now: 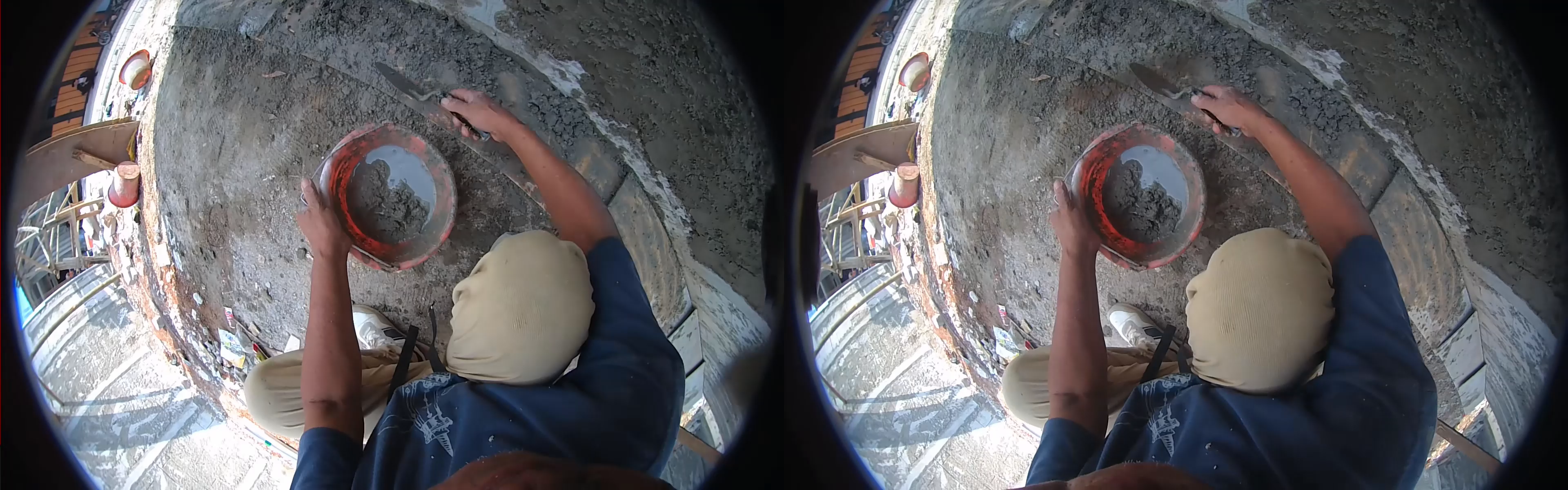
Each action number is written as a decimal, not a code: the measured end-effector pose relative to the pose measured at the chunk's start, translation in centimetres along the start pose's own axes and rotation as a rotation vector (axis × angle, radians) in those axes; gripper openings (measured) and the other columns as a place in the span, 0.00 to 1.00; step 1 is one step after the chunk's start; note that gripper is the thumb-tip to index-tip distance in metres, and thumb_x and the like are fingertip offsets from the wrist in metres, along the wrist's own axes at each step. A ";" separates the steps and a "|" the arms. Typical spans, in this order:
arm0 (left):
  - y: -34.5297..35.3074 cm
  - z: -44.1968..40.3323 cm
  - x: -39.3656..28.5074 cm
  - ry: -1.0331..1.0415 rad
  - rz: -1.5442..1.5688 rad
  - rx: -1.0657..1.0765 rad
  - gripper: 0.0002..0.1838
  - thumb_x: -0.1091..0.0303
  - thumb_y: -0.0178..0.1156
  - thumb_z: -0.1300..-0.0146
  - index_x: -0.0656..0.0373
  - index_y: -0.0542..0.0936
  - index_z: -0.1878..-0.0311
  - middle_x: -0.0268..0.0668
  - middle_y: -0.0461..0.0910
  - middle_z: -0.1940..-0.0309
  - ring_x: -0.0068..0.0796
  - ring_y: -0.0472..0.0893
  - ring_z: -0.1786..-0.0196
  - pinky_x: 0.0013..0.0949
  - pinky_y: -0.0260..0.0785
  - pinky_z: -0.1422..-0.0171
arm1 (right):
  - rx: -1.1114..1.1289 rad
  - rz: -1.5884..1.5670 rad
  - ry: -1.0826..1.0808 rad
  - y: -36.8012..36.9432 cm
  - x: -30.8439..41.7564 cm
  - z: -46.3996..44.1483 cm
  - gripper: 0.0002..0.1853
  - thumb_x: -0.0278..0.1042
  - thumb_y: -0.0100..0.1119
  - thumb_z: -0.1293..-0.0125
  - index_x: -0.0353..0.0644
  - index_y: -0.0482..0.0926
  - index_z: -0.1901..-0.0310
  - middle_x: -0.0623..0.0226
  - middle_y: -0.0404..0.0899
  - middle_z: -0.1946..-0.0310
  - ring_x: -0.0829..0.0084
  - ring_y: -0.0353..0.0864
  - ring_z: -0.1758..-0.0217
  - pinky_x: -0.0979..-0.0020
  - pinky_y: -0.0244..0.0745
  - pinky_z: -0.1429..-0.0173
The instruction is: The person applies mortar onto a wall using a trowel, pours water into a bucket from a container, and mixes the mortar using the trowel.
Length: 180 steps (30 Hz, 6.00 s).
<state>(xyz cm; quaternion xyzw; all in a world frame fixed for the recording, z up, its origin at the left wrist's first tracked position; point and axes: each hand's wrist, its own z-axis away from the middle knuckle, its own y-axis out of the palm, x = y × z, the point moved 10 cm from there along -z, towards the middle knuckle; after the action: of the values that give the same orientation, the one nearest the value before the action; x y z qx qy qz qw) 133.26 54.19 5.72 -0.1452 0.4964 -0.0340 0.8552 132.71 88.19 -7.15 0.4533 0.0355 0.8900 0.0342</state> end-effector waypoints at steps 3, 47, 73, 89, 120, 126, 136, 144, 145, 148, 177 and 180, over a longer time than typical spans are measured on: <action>-0.2 0.2 -0.6 0.019 -0.084 -0.060 0.38 0.41 0.45 0.24 0.77 0.78 0.46 0.50 0.83 0.55 0.39 0.81 0.55 0.40 0.74 0.48 | 0.200 -0.067 0.071 4.9 2.0 -5.2 0.21 0.53 0.52 0.24 0.40 0.75 0.54 0.71 0.73 0.77 0.79 0.73 0.79 0.72 0.67 0.78; 2.4 -0.1 -3.1 0.207 -0.598 0.125 0.32 0.60 0.52 0.29 0.70 0.60 0.28 0.63 0.79 0.47 0.61 0.80 0.44 0.50 0.73 0.40 | -0.641 1.061 0.277 -23.0 -10.7 20.4 0.34 0.65 0.55 0.33 0.48 0.74 0.35 0.51 0.83 0.47 0.48 0.82 0.43 0.51 0.75 0.39; 1.2 -0.2 -1.8 0.080 -0.072 -0.021 0.39 0.40 0.45 0.25 0.79 0.77 0.47 0.49 0.81 0.53 0.41 0.82 0.55 0.40 0.74 0.46 | -0.667 0.751 -0.286 -5.7 -2.9 23.6 0.23 0.45 0.67 0.36 0.49 0.79 0.41 0.57 0.84 0.52 0.54 0.85 0.49 0.59 0.79 0.45; 2.0 -1.9 -2.0 0.647 -1.019 0.100 0.25 0.60 0.50 0.23 0.67 0.65 0.31 0.58 0.82 0.60 0.53 0.83 0.61 0.48 0.73 0.55 | -0.741 1.025 -0.010 -25.6 -9.2 21.6 0.29 0.60 0.61 0.35 0.49 0.81 0.40 0.51 0.85 0.51 0.50 0.83 0.45 0.56 0.77 0.40; 1.9 -1.0 -2.1 0.106 -0.017 -0.020 0.34 0.44 0.50 0.25 0.75 0.81 0.53 0.46 0.82 0.59 0.35 0.81 0.59 0.39 0.75 0.49 | -0.410 1.153 -0.529 1.4 10.2 17.5 0.22 0.49 0.65 0.36 0.52 0.80 0.42 0.57 0.85 0.52 0.53 0.85 0.52 0.54 0.79 0.48; 1.0 -1.9 0.6 -0.039 0.168 -0.033 0.33 0.45 0.46 0.23 0.75 0.80 0.54 0.45 0.83 0.60 0.36 0.80 0.60 0.40 0.74 0.53 | -0.480 0.940 -0.197 -8.1 3.0 14.3 0.23 0.51 0.61 0.33 0.51 0.79 0.40 0.55 0.85 0.52 0.51 0.84 0.49 0.54 0.78 0.45; 1.1 -1.9 0.2 -0.015 0.074 -0.037 0.30 0.46 0.48 0.23 0.70 0.81 0.53 0.41 0.82 0.60 0.30 0.79 0.58 0.37 0.73 0.49 | -0.527 0.859 -0.201 -7.9 1.1 1.6 0.29 0.59 0.57 0.32 0.47 0.79 0.38 0.47 0.83 0.47 0.45 0.80 0.42 0.52 0.73 0.37; 0.1 -2.1 1.2 -0.047 0.160 -0.050 0.30 0.46 0.47 0.23 0.70 0.81 0.54 0.40 0.81 0.60 0.31 0.78 0.61 0.37 0.73 0.50 | -0.550 0.776 -0.131 -5.9 2.1 -2.0 0.31 0.56 0.55 0.31 0.39 0.74 0.37 0.44 0.83 0.52 0.42 0.81 0.46 0.49 0.74 0.40; 0.3 -1.8 0.9 -0.047 0.168 -0.051 0.30 0.46 0.47 0.23 0.71 0.81 0.54 0.41 0.81 0.60 0.31 0.78 0.61 0.37 0.73 0.50 | -0.567 0.731 -0.133 -5.6 3.0 -1.6 0.31 0.55 0.55 0.31 0.39 0.73 0.37 0.42 0.83 0.53 0.41 0.82 0.47 0.48 0.74 0.41; 0.6 -1.9 1.4 -0.051 0.142 -0.029 0.31 0.46 0.47 0.23 0.71 0.81 0.54 0.41 0.82 0.60 0.31 0.79 0.61 0.37 0.73 0.50 | -0.299 0.865 -0.159 1.6 5.1 -2.6 0.29 0.50 0.54 0.31 0.38 0.69 0.36 0.42 0.83 0.54 0.40 0.81 0.47 0.47 0.74 0.42; 2.4 -0.8 -1.6 0.019 -0.025 -0.020 0.29 0.49 0.44 0.21 0.71 0.79 0.54 0.45 0.80 0.67 0.34 0.74 0.67 0.40 0.69 0.58 | -0.119 -0.447 -0.015 -4.8 2.1 -3.6 0.25 0.59 0.50 0.25 0.42 0.74 0.49 0.74 0.71 0.79 0.78 0.70 0.82 0.68 0.72 0.76; 1.8 -1.3 -2.1 0.110 -0.252 0.004 0.27 0.50 0.45 0.21 0.70 0.78 0.49 0.49 0.81 0.64 0.38 0.77 0.65 0.42 0.71 0.55 | -0.162 -0.272 -0.002 -7.5 0.8 3.5 0.26 0.61 0.49 0.25 0.41 0.73 0.48 0.72 0.73 0.77 0.80 0.71 0.82 0.71 0.70 0.77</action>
<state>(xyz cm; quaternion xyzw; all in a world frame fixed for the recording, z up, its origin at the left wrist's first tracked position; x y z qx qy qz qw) 130.97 56.03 6.41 -0.2024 0.5204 -0.1500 0.8159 135.34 95.80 -5.18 0.4409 0.0247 0.8767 0.1908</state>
